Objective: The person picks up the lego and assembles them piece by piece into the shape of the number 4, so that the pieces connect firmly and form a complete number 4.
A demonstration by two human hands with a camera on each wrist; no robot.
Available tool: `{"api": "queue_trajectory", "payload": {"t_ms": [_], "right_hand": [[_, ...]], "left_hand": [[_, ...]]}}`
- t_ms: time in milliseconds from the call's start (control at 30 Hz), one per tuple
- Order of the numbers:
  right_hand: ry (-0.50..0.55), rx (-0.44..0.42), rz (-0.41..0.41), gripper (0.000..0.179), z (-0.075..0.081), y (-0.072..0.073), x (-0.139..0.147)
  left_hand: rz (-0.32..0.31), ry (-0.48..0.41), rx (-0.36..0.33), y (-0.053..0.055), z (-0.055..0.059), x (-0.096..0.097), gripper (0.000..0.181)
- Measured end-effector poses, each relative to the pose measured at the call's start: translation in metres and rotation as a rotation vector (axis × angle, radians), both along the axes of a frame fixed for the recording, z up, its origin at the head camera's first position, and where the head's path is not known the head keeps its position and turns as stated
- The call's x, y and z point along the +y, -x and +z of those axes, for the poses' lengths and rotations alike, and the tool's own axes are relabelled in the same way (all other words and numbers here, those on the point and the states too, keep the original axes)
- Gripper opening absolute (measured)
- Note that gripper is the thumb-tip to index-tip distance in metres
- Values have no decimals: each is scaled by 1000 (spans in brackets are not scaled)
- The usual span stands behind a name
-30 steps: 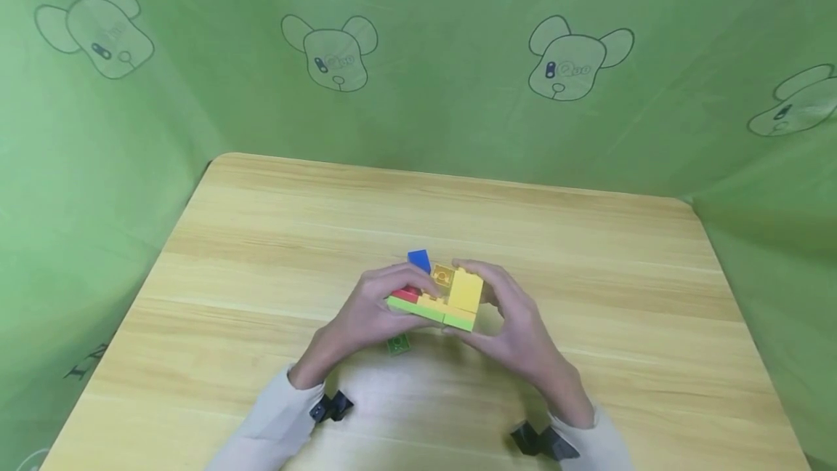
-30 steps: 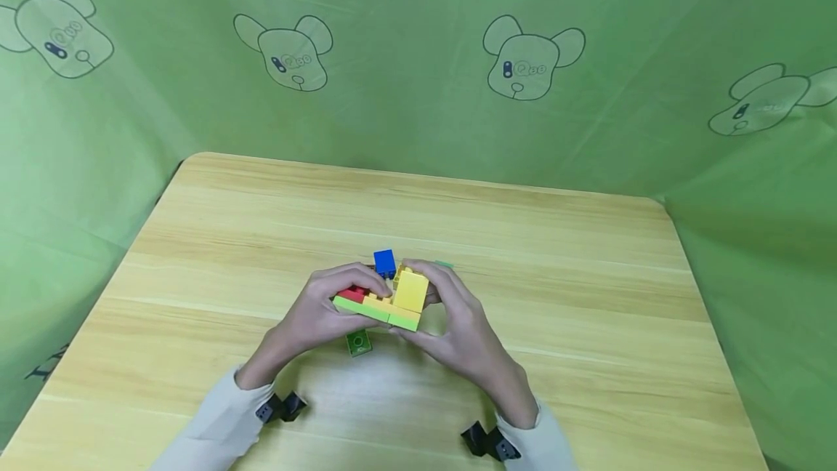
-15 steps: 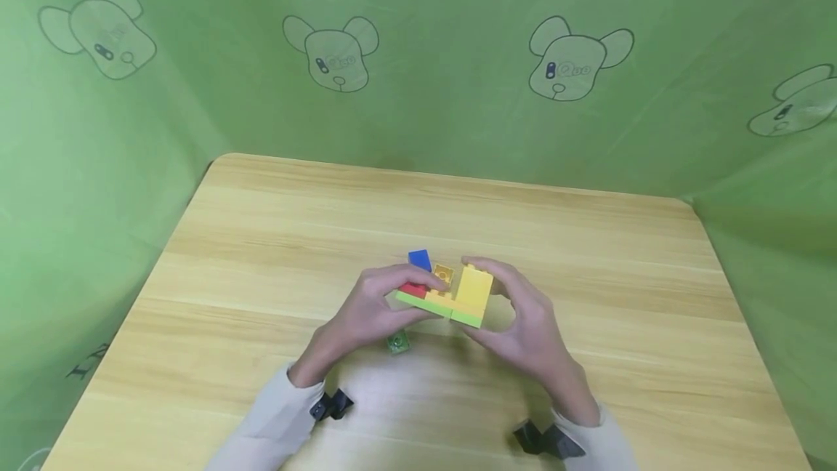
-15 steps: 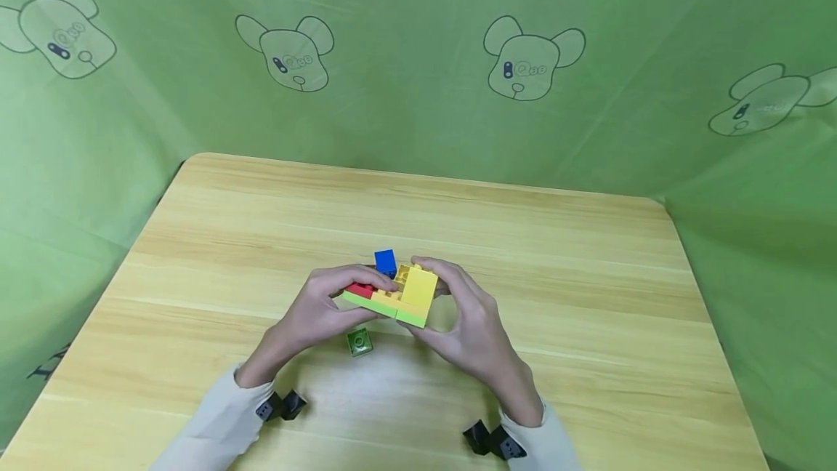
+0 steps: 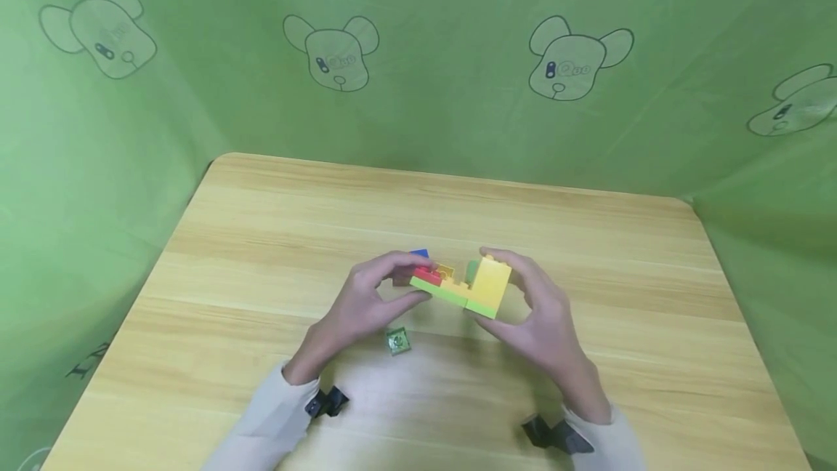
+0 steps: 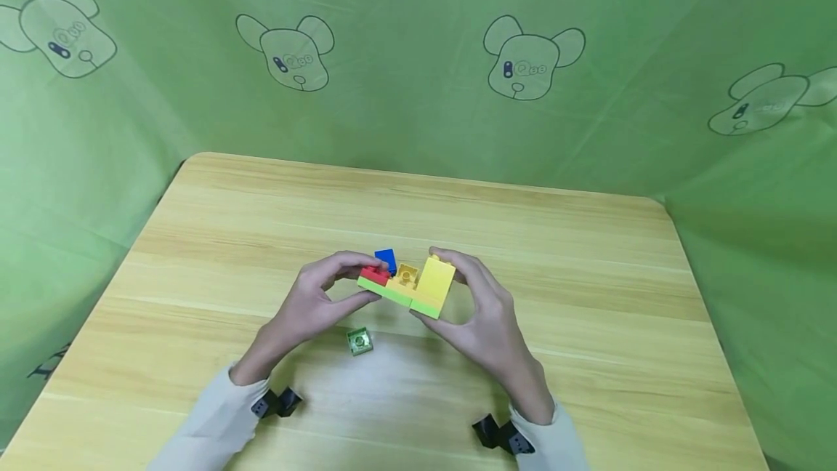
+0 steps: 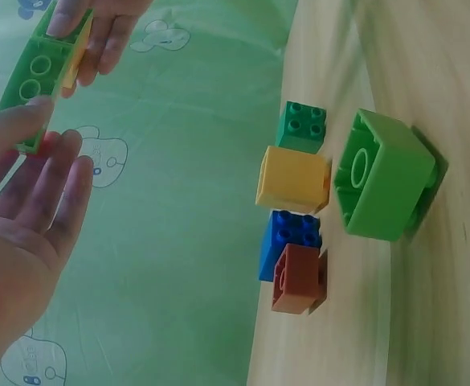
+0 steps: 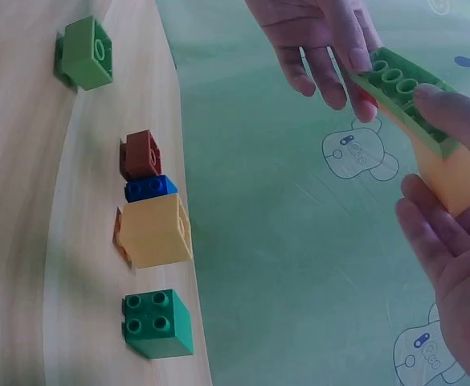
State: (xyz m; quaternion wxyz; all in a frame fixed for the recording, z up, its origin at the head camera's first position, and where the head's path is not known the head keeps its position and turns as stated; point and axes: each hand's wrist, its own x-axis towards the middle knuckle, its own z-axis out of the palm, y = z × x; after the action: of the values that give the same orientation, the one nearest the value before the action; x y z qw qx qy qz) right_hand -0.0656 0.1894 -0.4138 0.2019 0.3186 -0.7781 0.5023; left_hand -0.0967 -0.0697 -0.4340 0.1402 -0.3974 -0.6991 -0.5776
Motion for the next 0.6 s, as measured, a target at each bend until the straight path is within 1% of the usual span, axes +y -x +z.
{"api": "queue_trajectory", "payload": {"t_ms": [133,300,433,533,600], "right_hand": [[6,5,-11,72,-1,0,0],[1,29,-31,72,-1,0,-2],[3,61,-53,73,-1,1,-2],[9,81,-70,73,-2,1,-1],[18,80,-71,73,-3,1,0]], "left_hand": [[6,-5,-1,1,0,0,46],[33,18,-13,1,2,0,44],[39,16,-14,4,0,0,43],[69,29,-15,9,-4,0,44],[108,62,-38,12,-8,0,45]]}}
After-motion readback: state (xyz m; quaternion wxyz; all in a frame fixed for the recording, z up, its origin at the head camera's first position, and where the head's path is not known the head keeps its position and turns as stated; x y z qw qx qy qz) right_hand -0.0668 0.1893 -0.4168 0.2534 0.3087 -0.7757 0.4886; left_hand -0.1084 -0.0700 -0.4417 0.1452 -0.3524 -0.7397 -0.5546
